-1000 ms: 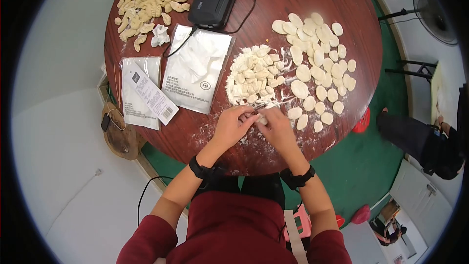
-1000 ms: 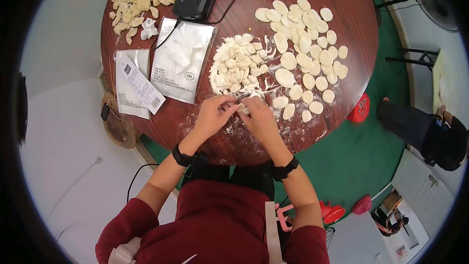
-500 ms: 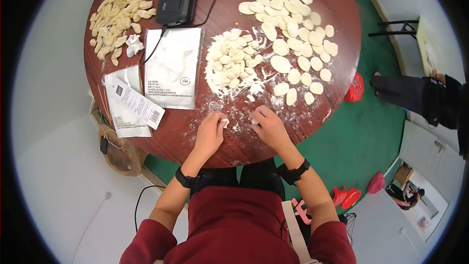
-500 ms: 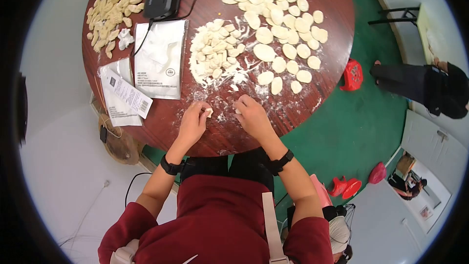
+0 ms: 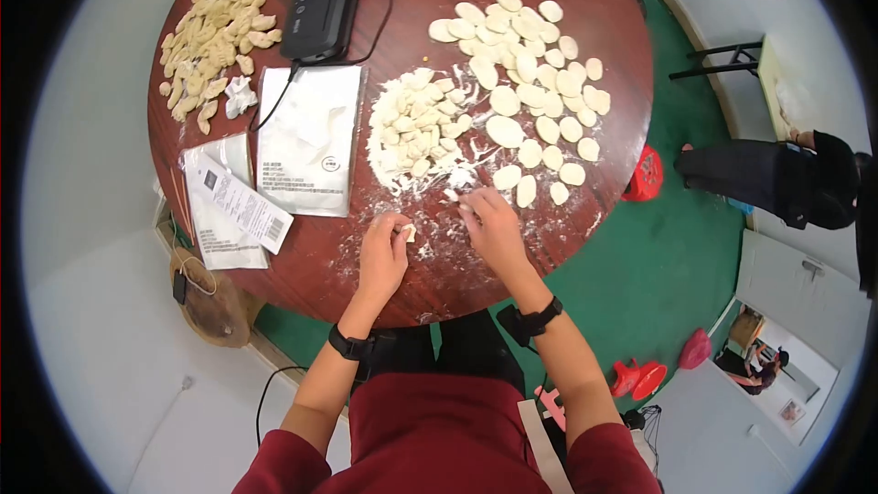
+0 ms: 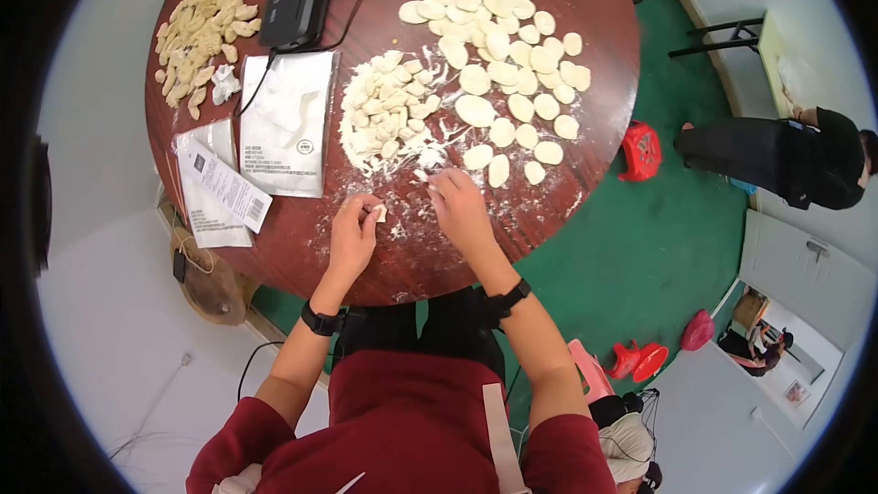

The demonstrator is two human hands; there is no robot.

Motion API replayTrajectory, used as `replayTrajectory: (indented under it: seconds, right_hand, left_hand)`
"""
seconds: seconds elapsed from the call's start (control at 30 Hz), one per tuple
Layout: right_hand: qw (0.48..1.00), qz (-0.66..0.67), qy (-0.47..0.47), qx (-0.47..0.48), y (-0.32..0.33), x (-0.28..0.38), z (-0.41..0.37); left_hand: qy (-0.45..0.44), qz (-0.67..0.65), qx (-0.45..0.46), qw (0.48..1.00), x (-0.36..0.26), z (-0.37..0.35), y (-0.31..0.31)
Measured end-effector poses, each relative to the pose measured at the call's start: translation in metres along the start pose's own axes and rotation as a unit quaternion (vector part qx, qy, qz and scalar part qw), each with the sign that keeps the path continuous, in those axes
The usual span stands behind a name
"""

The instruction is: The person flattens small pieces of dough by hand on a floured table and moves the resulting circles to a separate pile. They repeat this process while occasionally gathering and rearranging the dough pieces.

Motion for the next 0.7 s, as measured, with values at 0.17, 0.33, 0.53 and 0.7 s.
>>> replayTrajectory:
  seconds: [0.17, 0.33, 0.53, 0.7]
  right_hand:
    - [0.996, -0.01, 0.083, 0.037, -0.008, 0.012, 0.02]
    - [0.991, -0.051, 0.067, 0.1, -0.009, 0.012, 0.014]
    - [1.0, 0.011, 0.005, -0.011, 0.009, -0.002, 0.023]
    - [0.995, -0.055, 0.029, -0.081, 0.018, 0.025, 0.04]
  left_hand:
    - [-0.013, 0.038, -0.012, 0.999, -0.01, -0.006, -0.005]
    - [-0.029, 0.092, -0.07, 0.993, -0.01, -0.013, 0.002]
    - [-0.038, 0.063, -0.094, 0.993, -0.006, -0.012, 0.011]
    - [-0.03, 0.049, -0.117, 0.991, -0.001, -0.011, 0.018]
Point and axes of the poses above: each hand's wrist, its own z-axis towards the middle knuckle, its own y-axis out of the back of the hand, x = y × z, the point moved 9 cm from there along z, towards the middle knuckle, and after that the axes turned 4 degrees about x, right-handed, at the moved point
